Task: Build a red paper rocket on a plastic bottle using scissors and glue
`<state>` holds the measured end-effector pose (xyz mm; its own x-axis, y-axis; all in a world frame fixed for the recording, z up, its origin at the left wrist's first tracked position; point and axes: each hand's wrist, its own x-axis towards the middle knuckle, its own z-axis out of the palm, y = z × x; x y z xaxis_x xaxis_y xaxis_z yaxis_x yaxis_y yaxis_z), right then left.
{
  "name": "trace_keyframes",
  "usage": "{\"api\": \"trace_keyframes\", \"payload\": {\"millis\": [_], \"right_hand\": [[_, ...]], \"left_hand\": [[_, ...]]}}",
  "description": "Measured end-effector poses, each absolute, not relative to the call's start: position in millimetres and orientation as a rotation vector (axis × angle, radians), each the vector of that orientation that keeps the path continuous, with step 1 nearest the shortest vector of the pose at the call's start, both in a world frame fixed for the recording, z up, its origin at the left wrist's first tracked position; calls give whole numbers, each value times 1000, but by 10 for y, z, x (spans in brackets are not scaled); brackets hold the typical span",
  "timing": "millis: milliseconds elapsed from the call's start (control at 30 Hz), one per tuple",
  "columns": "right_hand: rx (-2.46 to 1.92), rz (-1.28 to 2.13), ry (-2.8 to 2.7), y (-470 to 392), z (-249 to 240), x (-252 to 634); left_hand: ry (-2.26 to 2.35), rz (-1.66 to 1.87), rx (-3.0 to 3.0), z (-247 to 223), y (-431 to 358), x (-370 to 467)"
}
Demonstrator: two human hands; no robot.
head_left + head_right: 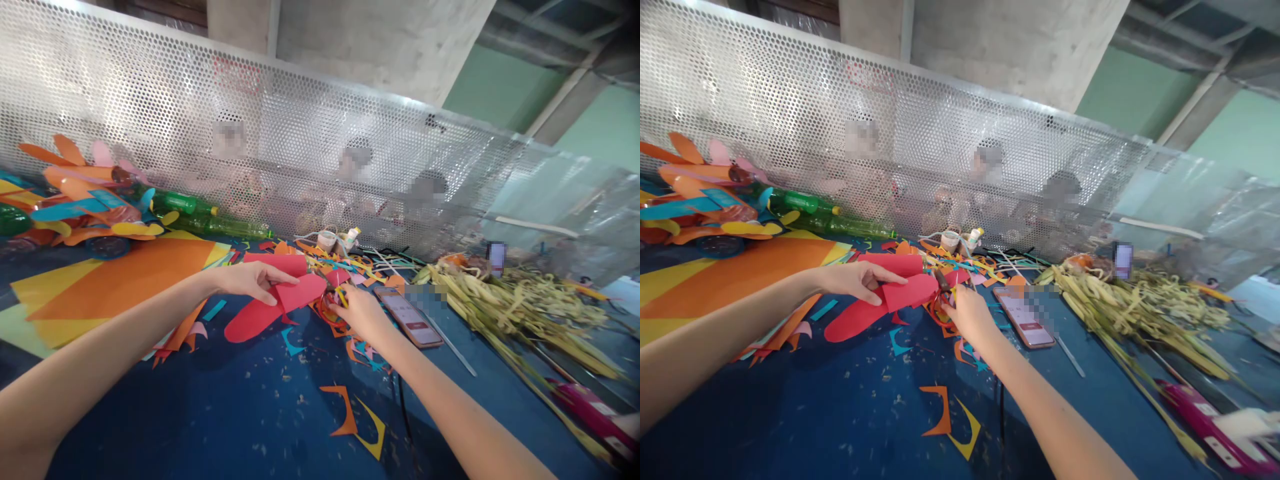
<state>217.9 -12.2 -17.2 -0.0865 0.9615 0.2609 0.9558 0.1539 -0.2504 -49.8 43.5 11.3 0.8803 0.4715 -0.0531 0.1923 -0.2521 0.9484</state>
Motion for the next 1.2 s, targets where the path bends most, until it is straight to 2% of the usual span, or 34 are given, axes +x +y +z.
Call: {"api": "trace_keyframes", "payload": {"millis": [167,333,433,600,733,867,967,1100,1200], "right_hand": [[-1646,294,-2002,-110,-146,2139],[-1329,969,-1665,-156,-86,1990],[-1232,1160,-1369,-171,-134,1931],[-1346,1086,-1414,-156,-191,1983],[-1441,1087,-1612,-198,-167,2026],[-1547,646,-2067,-226,-183,2016],[-1505,409,-2227,-207,-218,2008],[-1464,375,-2273,-180,-251,2014],[-1462,340,-2229,-184,-274,2008]], "left_hand": [[406,313,1755,88,420,-462],[388,328,1797,68,386,-426],[414,282,1881,69,356,-413],[568,250,2079,64,397,-474],[620,-5,2199,32,487,-565],[650,-46,2264,0,515,-586],[725,147,2316,8,525,-559],[1076,616,2378,64,607,-567],[1339,812,2393,86,716,-650]]}}
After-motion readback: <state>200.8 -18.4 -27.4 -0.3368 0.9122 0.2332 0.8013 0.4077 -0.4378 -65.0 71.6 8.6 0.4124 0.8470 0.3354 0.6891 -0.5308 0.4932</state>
